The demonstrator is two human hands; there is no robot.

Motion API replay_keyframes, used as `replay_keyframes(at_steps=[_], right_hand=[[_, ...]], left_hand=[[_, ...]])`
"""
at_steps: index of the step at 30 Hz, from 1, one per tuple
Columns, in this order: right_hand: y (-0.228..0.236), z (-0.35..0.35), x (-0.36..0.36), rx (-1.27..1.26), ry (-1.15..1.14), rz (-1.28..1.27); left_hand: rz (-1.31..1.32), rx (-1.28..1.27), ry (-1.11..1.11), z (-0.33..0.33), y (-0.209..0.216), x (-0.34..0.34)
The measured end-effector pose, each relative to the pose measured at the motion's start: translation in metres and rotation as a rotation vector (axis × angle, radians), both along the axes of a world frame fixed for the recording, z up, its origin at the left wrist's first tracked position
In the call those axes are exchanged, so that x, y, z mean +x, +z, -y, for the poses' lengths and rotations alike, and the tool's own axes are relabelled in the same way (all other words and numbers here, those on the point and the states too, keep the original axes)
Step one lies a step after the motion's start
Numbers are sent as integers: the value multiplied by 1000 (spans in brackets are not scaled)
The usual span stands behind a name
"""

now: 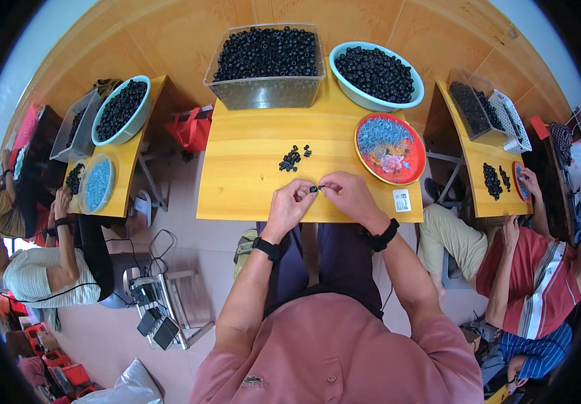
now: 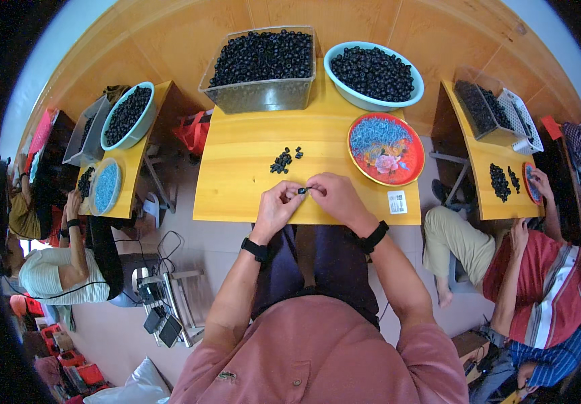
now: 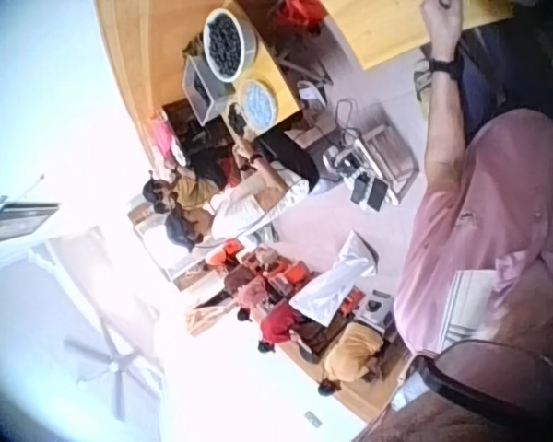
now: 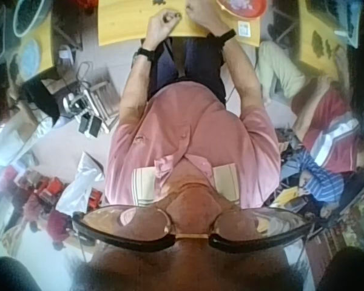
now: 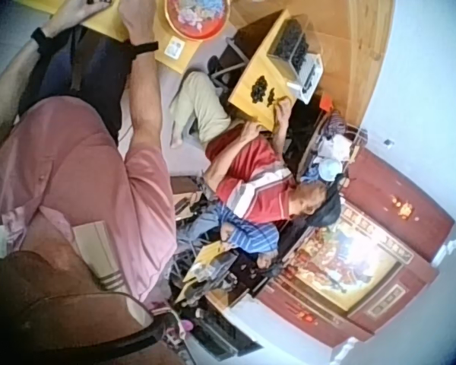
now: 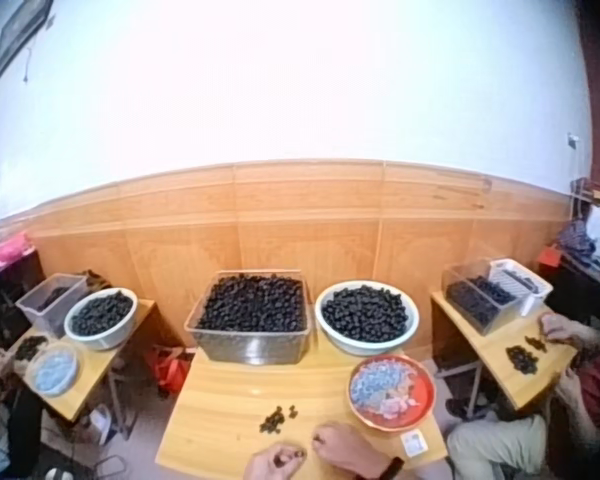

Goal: Sorting small black parts into piles on a low table.

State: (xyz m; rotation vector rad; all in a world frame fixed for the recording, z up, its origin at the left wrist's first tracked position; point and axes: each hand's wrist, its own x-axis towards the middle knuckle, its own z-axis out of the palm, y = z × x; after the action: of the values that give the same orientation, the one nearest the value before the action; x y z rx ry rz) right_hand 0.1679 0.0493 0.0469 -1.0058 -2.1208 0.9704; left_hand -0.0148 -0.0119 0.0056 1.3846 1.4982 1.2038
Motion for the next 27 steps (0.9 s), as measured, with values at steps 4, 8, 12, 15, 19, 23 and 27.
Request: replay_keyframes(at_steps=[4, 8, 12, 15, 19, 23, 27], right_hand=[[-3, 6, -3, 125, -12, 2], [-2, 7, -4, 165, 30, 59], [-4, 7, -7, 175, 18, 28], [0, 8, -10, 146, 7, 49], [0, 7, -10, 142, -9, 24], [0, 6, -7, 96, -61, 11], [-1, 5, -5, 229, -15, 67]], left_hand=[[8, 12, 0, 1, -1, 0], [30, 20, -4, 1, -2, 1], [38, 15, -4, 0, -4, 1], [114, 9, -3, -1, -8, -1], [185, -11, -25, -2, -9, -3], [134, -39, -35, -2, -4, -3], [157, -33, -20, -1, -10, -5]])
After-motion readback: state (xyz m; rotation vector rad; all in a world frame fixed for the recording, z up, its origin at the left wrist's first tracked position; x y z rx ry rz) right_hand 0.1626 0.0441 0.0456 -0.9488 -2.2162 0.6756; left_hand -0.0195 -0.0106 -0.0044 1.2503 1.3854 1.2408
